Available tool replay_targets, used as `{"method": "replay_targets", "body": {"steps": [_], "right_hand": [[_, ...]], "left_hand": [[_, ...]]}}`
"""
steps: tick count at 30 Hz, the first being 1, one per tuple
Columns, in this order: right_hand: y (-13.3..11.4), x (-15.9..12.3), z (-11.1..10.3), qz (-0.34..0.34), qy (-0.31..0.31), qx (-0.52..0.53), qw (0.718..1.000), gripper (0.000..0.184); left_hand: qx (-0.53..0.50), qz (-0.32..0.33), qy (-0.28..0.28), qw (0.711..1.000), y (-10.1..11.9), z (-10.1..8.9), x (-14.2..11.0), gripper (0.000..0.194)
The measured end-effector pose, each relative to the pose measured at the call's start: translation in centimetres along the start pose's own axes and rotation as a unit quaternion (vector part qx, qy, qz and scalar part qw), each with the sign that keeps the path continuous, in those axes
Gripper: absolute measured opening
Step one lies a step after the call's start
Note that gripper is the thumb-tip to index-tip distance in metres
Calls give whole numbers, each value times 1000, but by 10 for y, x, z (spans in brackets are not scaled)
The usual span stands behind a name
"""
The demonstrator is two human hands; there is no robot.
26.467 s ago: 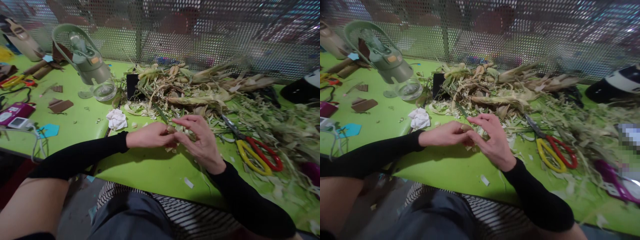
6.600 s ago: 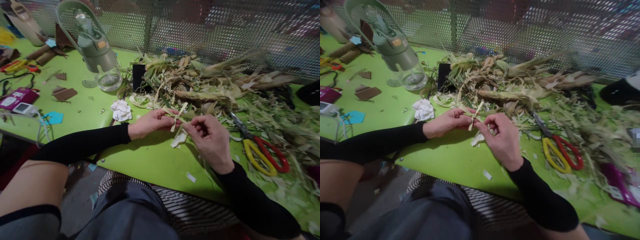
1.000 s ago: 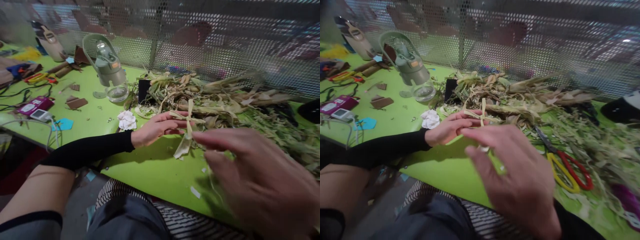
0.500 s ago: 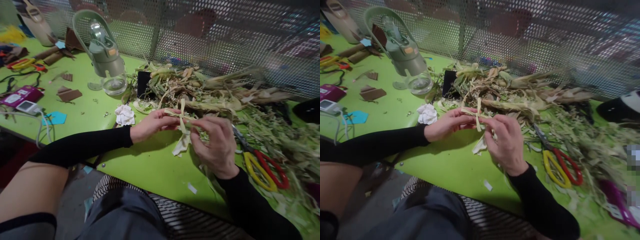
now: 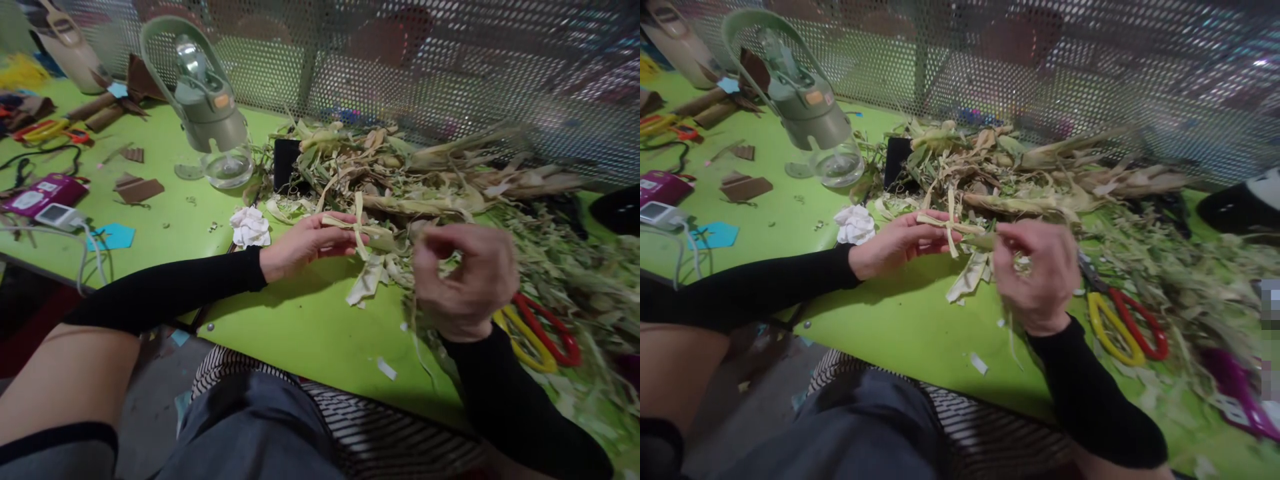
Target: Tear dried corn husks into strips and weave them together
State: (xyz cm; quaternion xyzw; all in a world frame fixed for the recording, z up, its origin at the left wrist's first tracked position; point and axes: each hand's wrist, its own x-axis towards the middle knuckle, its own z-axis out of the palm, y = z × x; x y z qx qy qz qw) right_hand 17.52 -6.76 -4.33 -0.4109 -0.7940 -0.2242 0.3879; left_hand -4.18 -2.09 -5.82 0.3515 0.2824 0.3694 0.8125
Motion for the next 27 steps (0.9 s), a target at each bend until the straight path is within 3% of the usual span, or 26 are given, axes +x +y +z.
{"method": "replay_targets", "body": {"steps": [3, 7, 12, 16, 19, 22, 27], "right_hand": [[7, 0, 1, 27, 20, -28, 999, 23], [3, 0, 4, -91, -75, 29, 993, 24], [-8, 1, 6, -163, -52, -6, 985, 26], [-13, 2, 8, -200, -60, -24, 978, 20], [-17, 1, 10, -188, -60, 21, 980, 20], [-20, 0, 13, -126, -62, 72, 987, 21], [-18, 1, 14, -33, -59, 107, 992, 15]], "left_hand": [[-11, -17, 1, 1000, 0, 2, 0, 18], [-18, -28, -16, 999, -3, 3, 0, 21], [-16, -7, -38, 999, -9, 2, 0, 22], [6, 8, -19, 1000, -10, 2, -3, 29], [54, -2, -7, 999, -8, 2, -5, 26], [101, -22, -11, 995, -5, 3, -5, 19], [69, -35, -16, 997, -4, 4, -2, 15]]}}
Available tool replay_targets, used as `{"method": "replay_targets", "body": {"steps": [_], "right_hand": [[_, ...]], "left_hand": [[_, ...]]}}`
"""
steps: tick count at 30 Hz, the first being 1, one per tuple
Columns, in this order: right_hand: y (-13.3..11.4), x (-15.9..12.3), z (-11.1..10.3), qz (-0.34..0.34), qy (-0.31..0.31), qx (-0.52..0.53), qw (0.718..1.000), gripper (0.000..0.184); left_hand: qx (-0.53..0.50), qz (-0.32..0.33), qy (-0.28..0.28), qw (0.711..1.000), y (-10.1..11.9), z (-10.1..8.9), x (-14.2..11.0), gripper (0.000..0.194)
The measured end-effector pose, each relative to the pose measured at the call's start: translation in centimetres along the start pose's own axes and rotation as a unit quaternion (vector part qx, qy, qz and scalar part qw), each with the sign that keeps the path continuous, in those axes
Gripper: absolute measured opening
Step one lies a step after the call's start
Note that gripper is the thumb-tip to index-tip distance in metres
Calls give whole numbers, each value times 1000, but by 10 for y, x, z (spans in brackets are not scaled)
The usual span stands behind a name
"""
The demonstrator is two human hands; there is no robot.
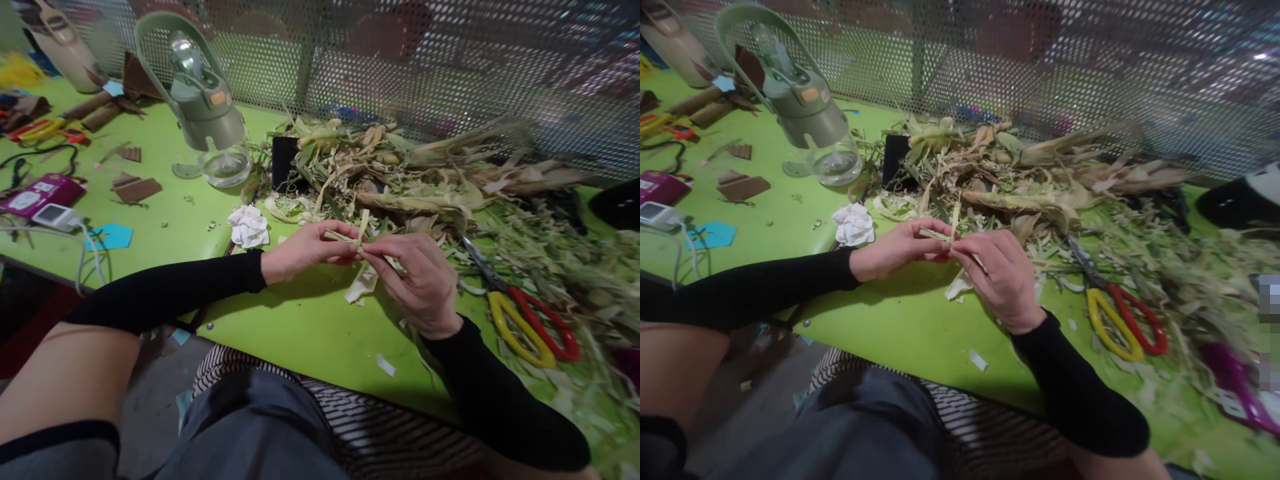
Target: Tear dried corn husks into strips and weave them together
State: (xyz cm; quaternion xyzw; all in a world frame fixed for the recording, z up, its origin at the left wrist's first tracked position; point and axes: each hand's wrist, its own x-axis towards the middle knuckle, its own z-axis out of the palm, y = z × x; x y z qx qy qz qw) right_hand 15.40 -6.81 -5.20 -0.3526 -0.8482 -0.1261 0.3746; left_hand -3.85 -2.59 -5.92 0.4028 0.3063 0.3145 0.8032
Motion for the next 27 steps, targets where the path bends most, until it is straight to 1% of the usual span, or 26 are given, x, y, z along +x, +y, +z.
{"method": "replay_targets", "body": {"steps": [3, 5, 8, 11, 15, 17, 19, 21, 22, 25, 27], "right_hand": [[2, -1, 0, 3, -10, -4, 1000, 15], [4, -2, 0, 15, -5, -23, 1000, 15], [4, -2, -1, 48, 16, -39, 998, 12], [3, -1, -2, 66, 10, -30, 997, 11], [2, -2, -1, 67, -11, -13, 998, 7], [2, -1, -1, 73, -7, -11, 997, 9], [3, -1, 0, 70, 22, -30, 997, 14], [3, -1, 0, 34, 51, -71, 996, 21], [2, -1, 0, 4, 50, -93, 994, 24], [-1, -3, 0, -89, -15, -135, 987, 30], [-4, -4, 1, -117, -44, -146, 981, 30]], "left_hand": [[-43, -7, 0, 999, 1, -1, 1, 13], [-64, -10, -8, 998, 2, -3, 1, 12], [-49, -22, -35, 998, 5, -6, 1, 13], [-16, -32, -64, 997, 4, -9, 0, 15], [-20, -24, -55, 998, 2, -8, -1, 26], [-30, -34, -54, 998, 1, -6, -2, 25], [-46, -39, -59, 996, 1, -4, -2, 19], [-66, -28, -55, 996, 0, -3, -2, 14], [-76, -18, -46, 996, 0, -3, -1, 13], [-94, 5, -6, 996, -2, -2, 0, 16], [-93, 8, 8, 996, -2, -1, -1, 17]]}}
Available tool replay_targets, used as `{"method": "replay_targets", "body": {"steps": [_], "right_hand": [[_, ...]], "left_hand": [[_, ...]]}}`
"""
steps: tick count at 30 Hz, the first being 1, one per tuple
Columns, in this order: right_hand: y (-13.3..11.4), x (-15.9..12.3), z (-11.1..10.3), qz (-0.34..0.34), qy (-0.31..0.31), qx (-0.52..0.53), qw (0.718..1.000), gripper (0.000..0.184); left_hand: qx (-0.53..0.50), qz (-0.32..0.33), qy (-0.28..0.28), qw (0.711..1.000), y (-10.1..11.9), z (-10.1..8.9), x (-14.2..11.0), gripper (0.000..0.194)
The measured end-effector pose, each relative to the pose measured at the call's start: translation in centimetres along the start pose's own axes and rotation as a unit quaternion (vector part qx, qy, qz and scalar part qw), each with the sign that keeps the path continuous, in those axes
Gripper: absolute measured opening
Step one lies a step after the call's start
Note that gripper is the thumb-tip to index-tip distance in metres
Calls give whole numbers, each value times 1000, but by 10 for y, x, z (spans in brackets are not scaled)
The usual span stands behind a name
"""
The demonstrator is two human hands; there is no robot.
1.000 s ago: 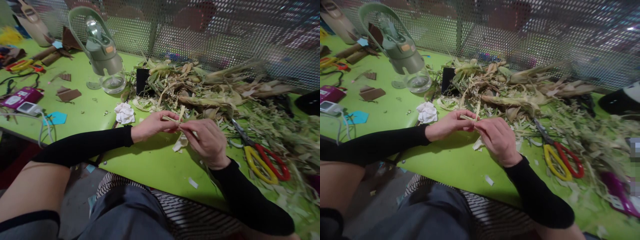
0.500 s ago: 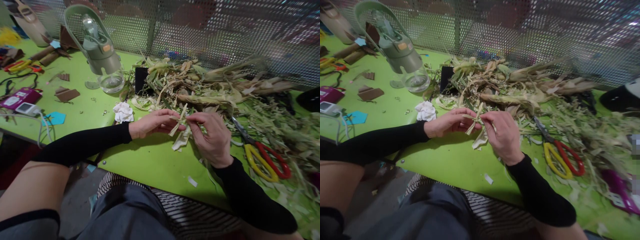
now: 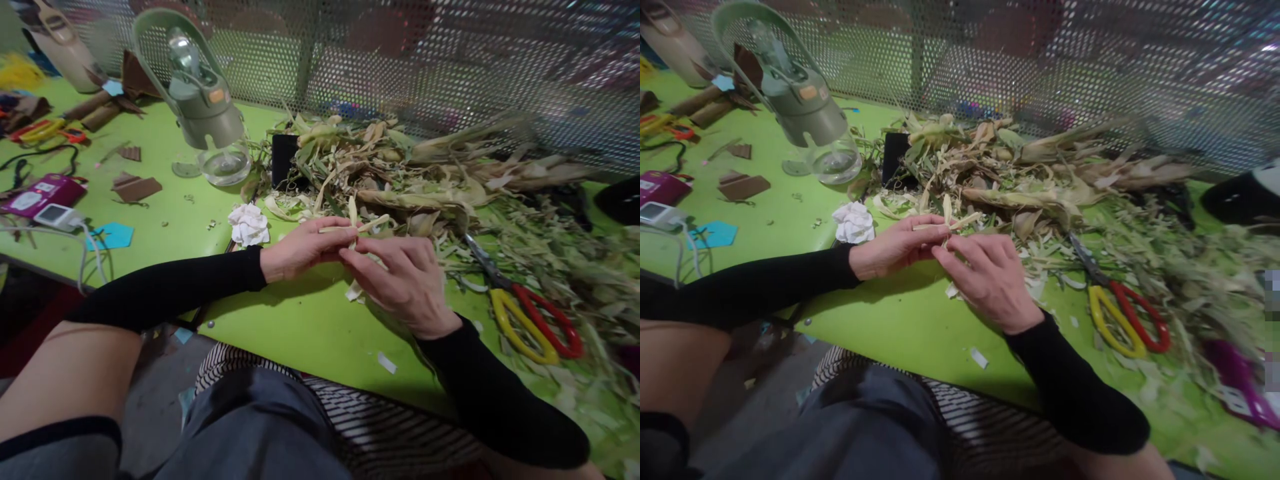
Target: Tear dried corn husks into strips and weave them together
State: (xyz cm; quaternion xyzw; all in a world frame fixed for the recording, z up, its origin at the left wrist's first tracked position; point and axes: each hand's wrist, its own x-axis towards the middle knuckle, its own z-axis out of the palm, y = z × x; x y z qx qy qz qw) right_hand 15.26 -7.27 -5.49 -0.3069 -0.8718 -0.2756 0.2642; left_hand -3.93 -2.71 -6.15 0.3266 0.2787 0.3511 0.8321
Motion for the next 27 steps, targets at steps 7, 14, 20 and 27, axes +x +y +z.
{"method": "replay_targets", "body": {"steps": [7, 14, 20, 27], "right_hand": [[-17, 7, -3, -33, -10, 99, 995, 18], [-7, 4, -1, 85, 50, 146, 984, 21], [4, 0, -2, 30, 40, 133, 990, 12], [8, -1, -1, 127, 54, 94, 986, 16]], "left_hand": [[100, -34, -16, 994, -4, 3, -4, 7], [85, -44, -34, 995, 8, 3, -1, 8], [72, -43, -33, 996, 15, 4, -6, 20], [86, -43, -46, 994, 14, -1, -3, 15]]}}
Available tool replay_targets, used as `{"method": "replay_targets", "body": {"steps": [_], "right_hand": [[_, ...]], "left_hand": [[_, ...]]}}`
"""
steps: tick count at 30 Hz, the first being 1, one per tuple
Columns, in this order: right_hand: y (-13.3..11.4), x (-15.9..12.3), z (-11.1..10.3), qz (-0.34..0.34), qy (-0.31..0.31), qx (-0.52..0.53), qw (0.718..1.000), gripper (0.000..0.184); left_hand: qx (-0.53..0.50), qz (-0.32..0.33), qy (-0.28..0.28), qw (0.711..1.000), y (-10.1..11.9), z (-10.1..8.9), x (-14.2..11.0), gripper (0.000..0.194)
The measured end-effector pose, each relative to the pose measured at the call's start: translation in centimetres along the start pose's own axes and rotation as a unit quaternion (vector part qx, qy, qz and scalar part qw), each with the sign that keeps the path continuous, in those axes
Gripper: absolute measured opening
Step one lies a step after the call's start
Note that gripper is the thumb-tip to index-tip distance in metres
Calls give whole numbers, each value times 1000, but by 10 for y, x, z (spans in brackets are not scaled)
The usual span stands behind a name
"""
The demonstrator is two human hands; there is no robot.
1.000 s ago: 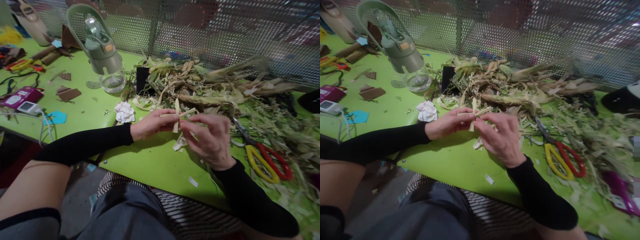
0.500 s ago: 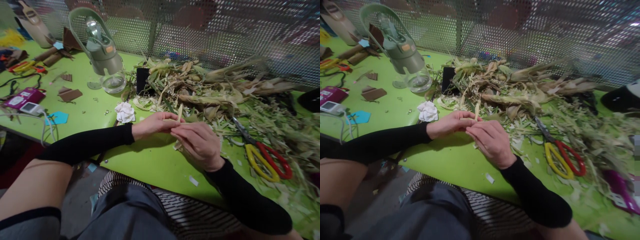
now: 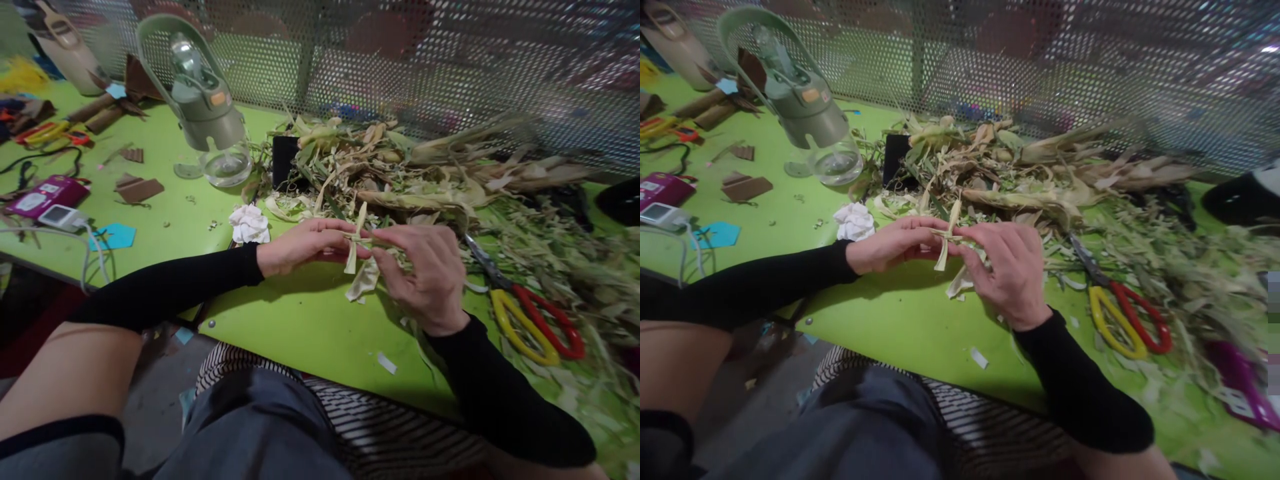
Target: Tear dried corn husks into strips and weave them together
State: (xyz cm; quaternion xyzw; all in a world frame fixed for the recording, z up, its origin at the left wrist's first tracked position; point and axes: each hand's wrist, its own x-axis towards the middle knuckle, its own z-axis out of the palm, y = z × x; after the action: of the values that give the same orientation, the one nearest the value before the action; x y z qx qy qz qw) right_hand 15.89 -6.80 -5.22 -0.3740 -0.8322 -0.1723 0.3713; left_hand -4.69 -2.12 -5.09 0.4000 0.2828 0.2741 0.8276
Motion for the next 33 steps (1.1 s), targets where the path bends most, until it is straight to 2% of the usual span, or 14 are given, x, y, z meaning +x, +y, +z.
{"method": "replay_targets", "body": {"steps": [5, 8, 12, 16, 18, 23, 25, 29, 33], "right_hand": [[-1, 1, 4, 37, -43, 7, 998, 6], [-1, 2, 3, 66, -89, 28, 993, 24], [-3, 5, -1, 87, -150, 103, 979, 38], [-7, 8, -6, 128, -155, 156, 967, 39], [-8, 9, -7, 136, -155, 171, 963, 40], [-6, 8, -5, 159, -157, 187, 957, 42], [-4, 6, -2, 175, -162, 198, 951, 43], [0, 3, 5, 199, -168, 207, 943, 41], [2, 0, 8, 185, -169, 198, 948, 37]], "left_hand": [[71, 22, 2, 997, -1, -1, -2, 17], [156, 39, 4, 987, -1, -1, -4, 20], [279, 83, -1, 957, 2, -3, -6, 14], [390, 128, -13, 912, 5, -6, -8, 10], [408, 137, -21, 903, 6, -7, -9, 11], [395, 127, -24, 909, 9, -10, -9, 13], [362, 99, -25, 927, 10, -12, -7, 15], [197, 29, -58, 978, 12, -17, -2, 23], [69, 13, -66, 995, 12, -18, -1, 25]]}}
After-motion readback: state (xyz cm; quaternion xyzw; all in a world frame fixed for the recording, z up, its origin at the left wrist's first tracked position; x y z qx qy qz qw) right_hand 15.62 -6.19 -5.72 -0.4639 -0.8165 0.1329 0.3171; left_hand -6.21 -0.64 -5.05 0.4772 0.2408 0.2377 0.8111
